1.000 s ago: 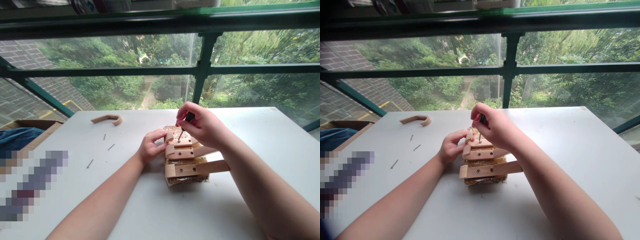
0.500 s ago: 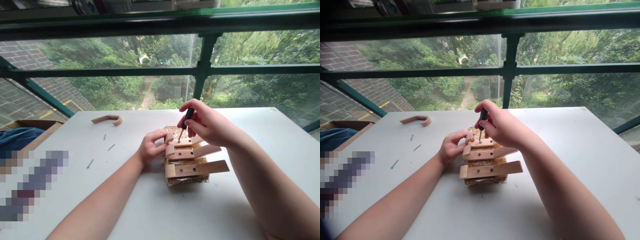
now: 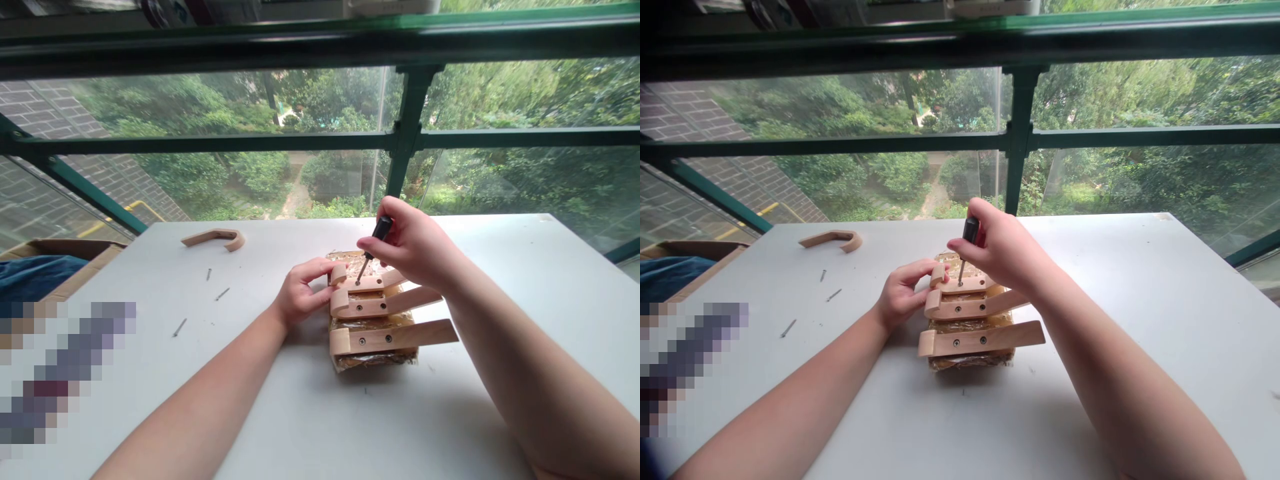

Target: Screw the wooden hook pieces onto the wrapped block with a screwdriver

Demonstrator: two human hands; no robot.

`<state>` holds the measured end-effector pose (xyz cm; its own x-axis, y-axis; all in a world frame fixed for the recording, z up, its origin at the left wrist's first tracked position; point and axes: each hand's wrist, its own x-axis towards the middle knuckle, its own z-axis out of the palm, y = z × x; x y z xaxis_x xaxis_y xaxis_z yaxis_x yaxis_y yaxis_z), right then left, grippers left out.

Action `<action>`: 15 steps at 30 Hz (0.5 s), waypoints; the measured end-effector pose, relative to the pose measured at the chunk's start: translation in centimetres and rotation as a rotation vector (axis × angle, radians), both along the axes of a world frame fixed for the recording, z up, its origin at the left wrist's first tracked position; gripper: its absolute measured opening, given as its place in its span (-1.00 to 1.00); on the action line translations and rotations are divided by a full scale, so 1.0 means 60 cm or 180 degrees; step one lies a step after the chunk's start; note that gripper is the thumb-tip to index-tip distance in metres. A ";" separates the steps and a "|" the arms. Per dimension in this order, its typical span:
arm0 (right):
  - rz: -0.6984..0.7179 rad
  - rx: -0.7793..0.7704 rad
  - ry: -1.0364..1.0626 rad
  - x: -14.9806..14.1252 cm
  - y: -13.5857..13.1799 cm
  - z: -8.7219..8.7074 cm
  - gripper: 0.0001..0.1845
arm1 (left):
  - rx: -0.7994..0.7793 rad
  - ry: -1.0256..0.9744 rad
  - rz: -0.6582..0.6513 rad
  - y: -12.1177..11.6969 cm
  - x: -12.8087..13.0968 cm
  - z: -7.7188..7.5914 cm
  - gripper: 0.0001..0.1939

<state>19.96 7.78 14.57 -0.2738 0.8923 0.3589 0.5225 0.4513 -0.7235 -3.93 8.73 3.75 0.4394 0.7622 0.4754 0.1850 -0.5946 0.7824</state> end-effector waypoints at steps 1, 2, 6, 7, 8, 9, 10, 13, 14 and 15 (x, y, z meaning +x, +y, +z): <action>-0.0020 0.0026 -0.0004 -0.001 0.001 -0.001 -0.61 | -0.0010 0.0003 0.0004 0.000 0.000 0.000 -0.73; -0.0012 0.0046 -0.0013 -0.001 0.001 -0.002 -0.64 | -0.0017 0.0002 0.0007 -0.001 0.001 0.001 -0.72; 0.0313 -0.0009 0.0107 -0.007 -0.004 -0.003 -0.86 | -0.0037 0.0021 -0.0039 -0.002 0.002 0.006 -0.73; 0.0471 -0.0046 0.0209 -0.009 -0.006 -0.002 -0.85 | -0.0041 0.0029 -0.0058 -0.002 0.002 0.007 -0.74; 0.0622 -0.0081 0.0305 -0.011 -0.007 -0.001 -0.84 | -0.0050 0.0040 -0.0070 -0.002 0.002 0.008 -0.74; 0.0732 -0.0102 0.0375 -0.012 -0.009 0.000 -0.86 | -0.0059 0.0049 -0.0072 -0.002 0.002 0.008 -0.74; 0.0790 -0.0110 0.0416 -0.013 -0.010 0.001 -0.89 | -0.0070 0.0052 -0.0066 -0.002 0.003 0.008 -0.73; 0.0795 -0.0177 0.0450 -0.013 -0.012 0.003 -0.91 | -0.0098 0.0056 -0.0034 -0.003 0.003 0.008 -0.71; 0.0811 -0.0227 0.0485 -0.012 -0.013 0.004 -0.90 | -0.0101 0.0060 -0.0033 -0.003 0.003 0.008 -0.71; 0.0855 -0.0293 0.0521 -0.010 -0.013 0.005 -0.92 | -0.0099 0.0068 -0.0035 -0.004 0.003 0.008 -0.71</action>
